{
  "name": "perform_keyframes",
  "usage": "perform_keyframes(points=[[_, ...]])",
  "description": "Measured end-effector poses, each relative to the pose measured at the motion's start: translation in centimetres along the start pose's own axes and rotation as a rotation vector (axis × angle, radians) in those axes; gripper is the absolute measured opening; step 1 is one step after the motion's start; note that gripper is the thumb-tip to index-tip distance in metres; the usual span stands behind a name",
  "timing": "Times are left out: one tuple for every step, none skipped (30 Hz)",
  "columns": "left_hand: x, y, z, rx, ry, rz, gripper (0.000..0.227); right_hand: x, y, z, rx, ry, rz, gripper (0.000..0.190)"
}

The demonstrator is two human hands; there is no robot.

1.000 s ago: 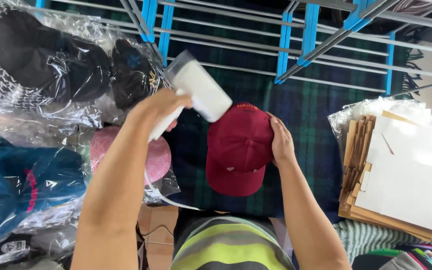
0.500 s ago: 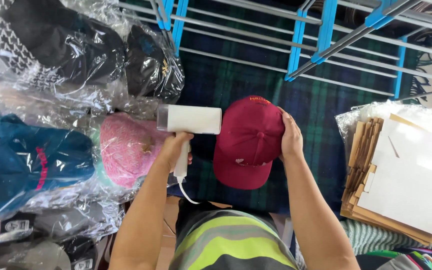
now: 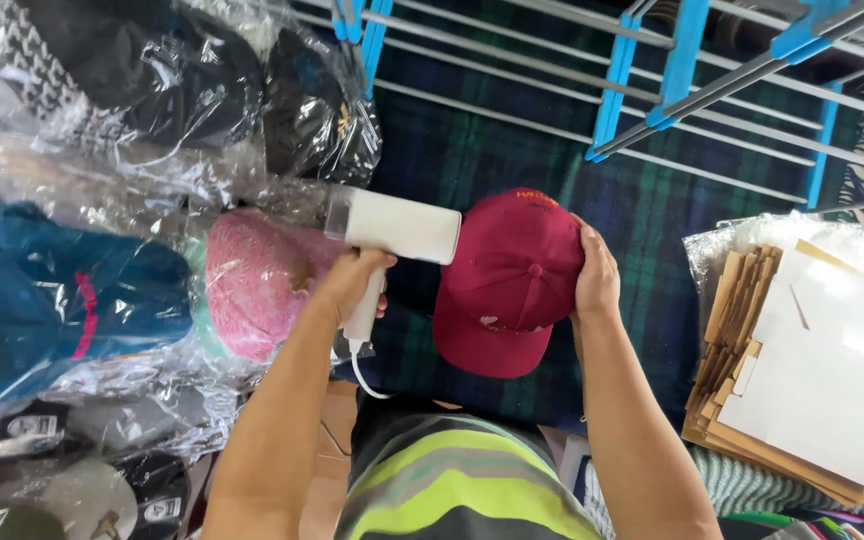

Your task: Steaming and brushing a maroon baseball cap to remove wrinkles and lint.

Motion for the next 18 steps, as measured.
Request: perform_keyframes(points=[[1.6,-0.7,1.6,-0.009,-0.004,0.004,0.051,-0.1,0.4,0.4,0.01,0.005,0.001,0.046],[2.6,-0.9,2.5,-0.008,-0.024,0.005,0.049,0.2,0.4,0.4,0.0,-0.008,0.043,0.047],[3.5,-1.0,3.3,-0.008,-0.044,0.005,0.048,0.5,0.4,0.3,-0.01,-0.021,0.085,0.047],[2.8,-0.5,3.9,0.003,-0.041,0.0,0.048,0.8,0.3,0.1,-0.022,-0.025,0.085,0.047],[2.1,-0.1,4.6,-0.002,-0.027,0.01,0.046,0.9,0.3,0.1,-0.028,-0.026,0.094,0.046],[2.0,-0.1,5.8,-0.019,-0.023,0.025,0.045,0.8,0.5,0.4,-0.022,-0.016,0.106,0.046],[1.0,0.6,6.0,-0.02,-0.029,0.025,0.045,1.0,0.3,0.7,-0.021,-0.01,0.108,0.046],[-0.6,1.1,6.0,-0.026,0.058,0.034,0.042,1.2,0.3,0.9,-0.023,-0.02,0.159,0.044],[-2.2,1.6,6.0,-0.033,0.145,0.042,0.04,1.5,0.2,1.1,-0.025,-0.029,0.21,0.042],[-4.7,2.0,8.0,-0.027,0.147,0.039,0.04,1.3,-0.3,0.7,-0.032,-0.031,0.208,0.042],[-7.6,2.6,10.1,-0.047,0.251,-0.133,0.037,1.5,-0.7,0.3,-0.03,-0.096,0.313,0.041],[-10.6,3.2,12.2,-0.067,0.355,-0.305,0.036,1.6,-1.1,-0.2,-0.027,-0.162,0.419,0.04],[-9.7,3.2,12.7,-0.062,0.358,-0.306,0.036,1.1,-1.4,-0.1,-0.033,-0.164,0.419,0.04],[-10.3,3.1,13.8,-0.129,0.633,-0.469,0.032,1.0,-0.9,-0.2,0.027,-0.273,0.534,0.041],[-10.6,3.2,15.1,-0.198,0.91,-0.631,0.029,0.8,-0.3,-0.2,0.087,-0.383,0.649,0.043],[-10.5,3.4,15.2,-0.185,0.912,-0.636,0.029,0.4,-0.2,-0.4,0.075,-0.377,0.648,0.043],[-10.9,4.0,16.2,-0.271,1.124,-0.839,0.027,0.0,-0.1,-0.6,0.055,-0.359,0.631,0.045],[-10.5,4.7,17.3,-0.364,1.325,-1.037,0.032,-0.6,-0.1,-0.6,0.045,-0.338,0.622,0.047]])
Point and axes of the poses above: each hand's wrist, its own z-axis away from the middle knuckle, its own y-axis out of the palm, x = y × z, the point moved 5 cm from there along -z, towards the middle knuckle
